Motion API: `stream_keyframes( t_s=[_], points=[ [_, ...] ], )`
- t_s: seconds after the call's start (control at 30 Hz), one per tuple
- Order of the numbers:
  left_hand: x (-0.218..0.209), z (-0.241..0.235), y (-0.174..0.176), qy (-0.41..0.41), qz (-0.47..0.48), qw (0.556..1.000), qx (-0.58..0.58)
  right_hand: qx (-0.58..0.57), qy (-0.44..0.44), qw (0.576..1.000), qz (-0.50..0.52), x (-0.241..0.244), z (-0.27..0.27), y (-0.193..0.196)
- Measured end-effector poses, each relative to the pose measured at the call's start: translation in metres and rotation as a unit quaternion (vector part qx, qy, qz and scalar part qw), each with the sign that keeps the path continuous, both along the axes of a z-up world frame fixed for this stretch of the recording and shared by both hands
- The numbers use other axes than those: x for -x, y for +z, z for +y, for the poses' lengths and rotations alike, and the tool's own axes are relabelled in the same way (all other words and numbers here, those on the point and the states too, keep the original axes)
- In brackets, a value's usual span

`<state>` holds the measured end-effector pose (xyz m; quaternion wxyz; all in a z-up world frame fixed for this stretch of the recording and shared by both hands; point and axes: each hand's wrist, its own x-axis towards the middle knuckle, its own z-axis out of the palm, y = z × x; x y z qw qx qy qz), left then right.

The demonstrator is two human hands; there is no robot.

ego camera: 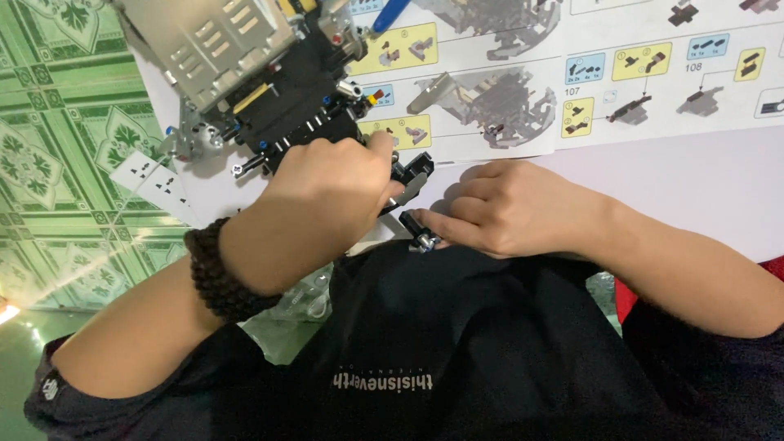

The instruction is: The person assembles a complex mechanical model using small plastic bricks, following a printed instruction manual. They pick up individual pieces and attach them to the main structure, occasionally rotating the model to access different connection points.

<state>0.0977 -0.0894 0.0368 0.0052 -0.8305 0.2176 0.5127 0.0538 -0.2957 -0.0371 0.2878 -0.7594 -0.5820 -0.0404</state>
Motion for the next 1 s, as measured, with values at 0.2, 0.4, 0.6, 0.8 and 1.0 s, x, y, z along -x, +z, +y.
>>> stream_keyframes(
  t_s=[0.2,0.4,0.6,0.8,1.0],
  points=[
    [0.006,0.009,-0.004,-0.021,-0.019,0.999,0.043,-0.005,0.007,1.0,0.009,0.001,0.005,0.0],
    [0.005,0.008,-0.005,-0.015,-0.027,0.998,0.05,0.003,0.0,1.0,0.002,0.0,0.005,0.002],
    [-0.008,-0.005,0.001,-0.029,0.042,0.999,0.003,-0.014,0.008,1.0,0.017,0.001,0.003,0.001],
    [-0.01,-0.008,0.007,0.039,0.05,0.998,-0.011,0.0,0.006,1.0,0.004,0.002,0.002,0.0],
    [0.054,0.053,0.032,-0.054,-0.366,0.922,0.111,0.018,0.011,1.0,0.002,0.004,0.004,0.002]
  ],
)
